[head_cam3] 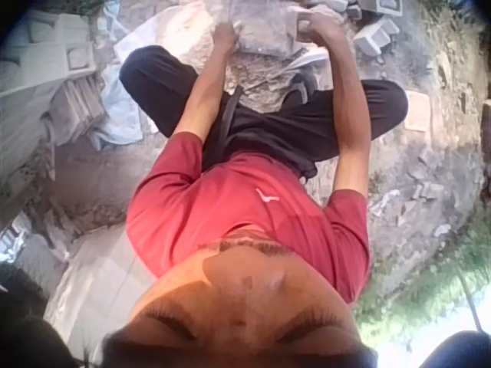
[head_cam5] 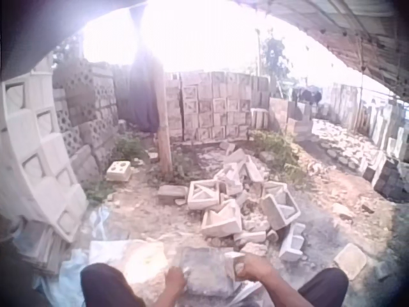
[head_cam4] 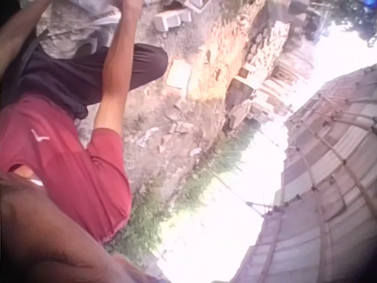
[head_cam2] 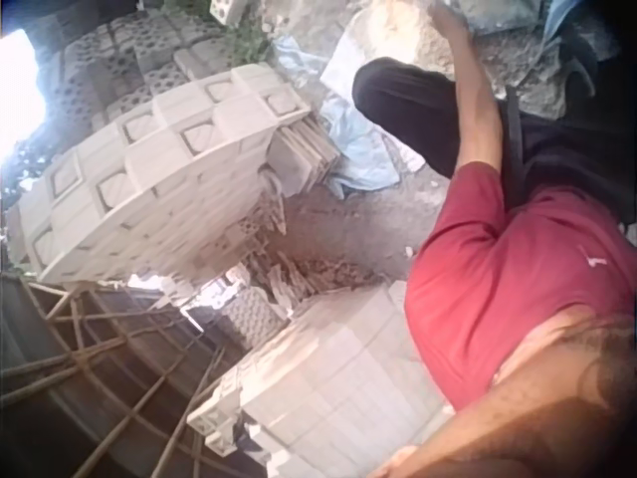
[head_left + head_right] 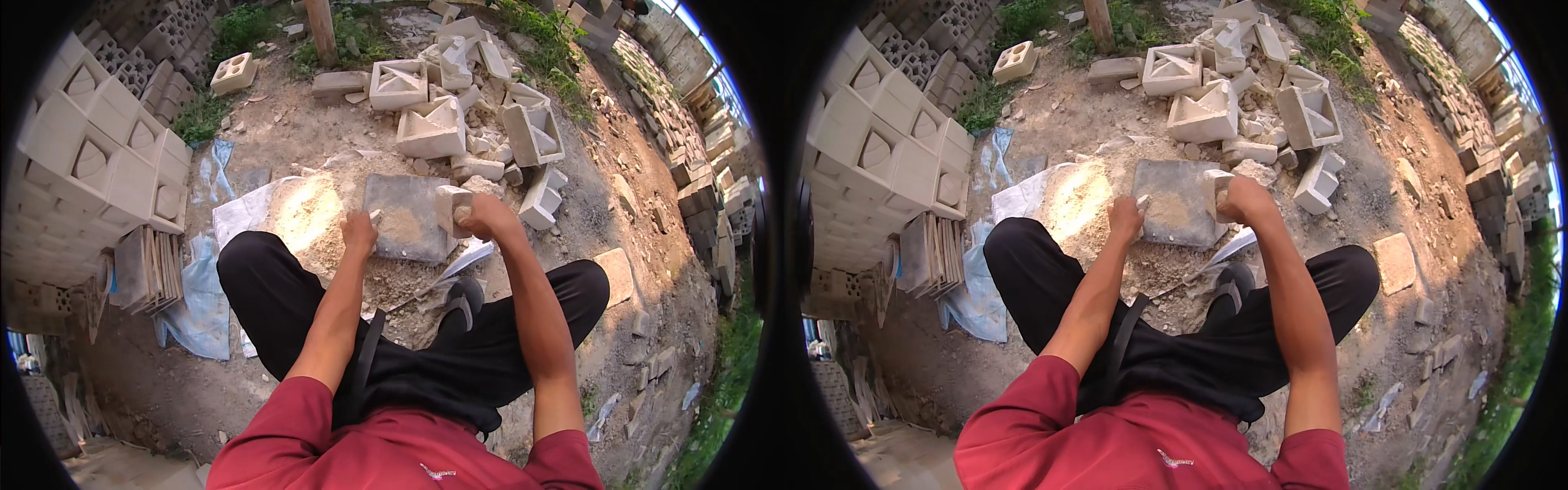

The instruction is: The person shapes a block by hitting it with another block and scraping its surface, occasionally picking up and turning small fragments.

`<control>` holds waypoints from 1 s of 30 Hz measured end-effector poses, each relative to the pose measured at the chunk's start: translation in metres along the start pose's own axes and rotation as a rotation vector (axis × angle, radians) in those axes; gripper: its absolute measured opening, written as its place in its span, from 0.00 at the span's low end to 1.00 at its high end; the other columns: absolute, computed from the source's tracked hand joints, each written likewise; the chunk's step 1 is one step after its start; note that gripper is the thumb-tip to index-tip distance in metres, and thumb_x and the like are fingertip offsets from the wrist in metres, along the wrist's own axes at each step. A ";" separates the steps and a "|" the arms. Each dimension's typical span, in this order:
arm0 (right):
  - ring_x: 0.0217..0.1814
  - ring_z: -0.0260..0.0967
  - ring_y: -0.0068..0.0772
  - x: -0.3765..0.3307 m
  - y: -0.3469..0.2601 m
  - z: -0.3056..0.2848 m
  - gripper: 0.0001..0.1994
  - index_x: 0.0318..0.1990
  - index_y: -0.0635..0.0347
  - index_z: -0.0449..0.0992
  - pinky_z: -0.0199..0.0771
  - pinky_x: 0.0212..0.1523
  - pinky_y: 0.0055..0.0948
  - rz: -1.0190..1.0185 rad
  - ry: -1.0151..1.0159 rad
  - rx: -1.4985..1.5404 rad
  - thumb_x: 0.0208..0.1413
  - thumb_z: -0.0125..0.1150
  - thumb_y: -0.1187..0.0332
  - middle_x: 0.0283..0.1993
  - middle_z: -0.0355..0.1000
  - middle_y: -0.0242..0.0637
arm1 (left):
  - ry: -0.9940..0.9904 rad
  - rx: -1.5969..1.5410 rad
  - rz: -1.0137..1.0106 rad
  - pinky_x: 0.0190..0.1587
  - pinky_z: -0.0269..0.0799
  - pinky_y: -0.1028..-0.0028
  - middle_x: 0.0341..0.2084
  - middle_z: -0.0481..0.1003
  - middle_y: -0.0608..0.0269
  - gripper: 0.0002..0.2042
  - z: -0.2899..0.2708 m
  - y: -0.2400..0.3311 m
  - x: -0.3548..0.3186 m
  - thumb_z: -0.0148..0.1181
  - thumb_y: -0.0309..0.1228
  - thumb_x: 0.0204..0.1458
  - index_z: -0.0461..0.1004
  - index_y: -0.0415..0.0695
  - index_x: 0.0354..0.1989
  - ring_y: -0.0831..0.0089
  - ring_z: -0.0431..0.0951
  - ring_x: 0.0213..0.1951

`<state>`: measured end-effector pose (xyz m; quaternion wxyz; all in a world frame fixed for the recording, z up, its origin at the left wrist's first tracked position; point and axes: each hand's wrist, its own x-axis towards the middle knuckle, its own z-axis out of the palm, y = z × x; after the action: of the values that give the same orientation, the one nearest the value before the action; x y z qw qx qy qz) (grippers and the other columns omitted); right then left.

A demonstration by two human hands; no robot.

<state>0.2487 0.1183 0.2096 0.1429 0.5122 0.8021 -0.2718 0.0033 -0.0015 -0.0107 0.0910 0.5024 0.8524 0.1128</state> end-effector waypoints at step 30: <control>0.45 0.73 0.63 0.019 -0.034 0.216 0.25 0.49 0.74 0.59 0.73 0.46 0.51 -0.010 0.281 0.184 0.55 0.57 0.60 0.43 0.71 0.61 | 0.340 -0.925 -0.468 0.39 0.74 0.68 0.28 0.80 0.54 0.18 -0.071 0.002 0.016 0.69 0.38 0.42 0.79 0.36 0.35 0.63 0.81 0.33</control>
<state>0.1988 -0.0049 0.0343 -0.0195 0.5522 0.7883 -0.2707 -0.0213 0.0061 0.0571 0.1862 0.1814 0.8056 0.5323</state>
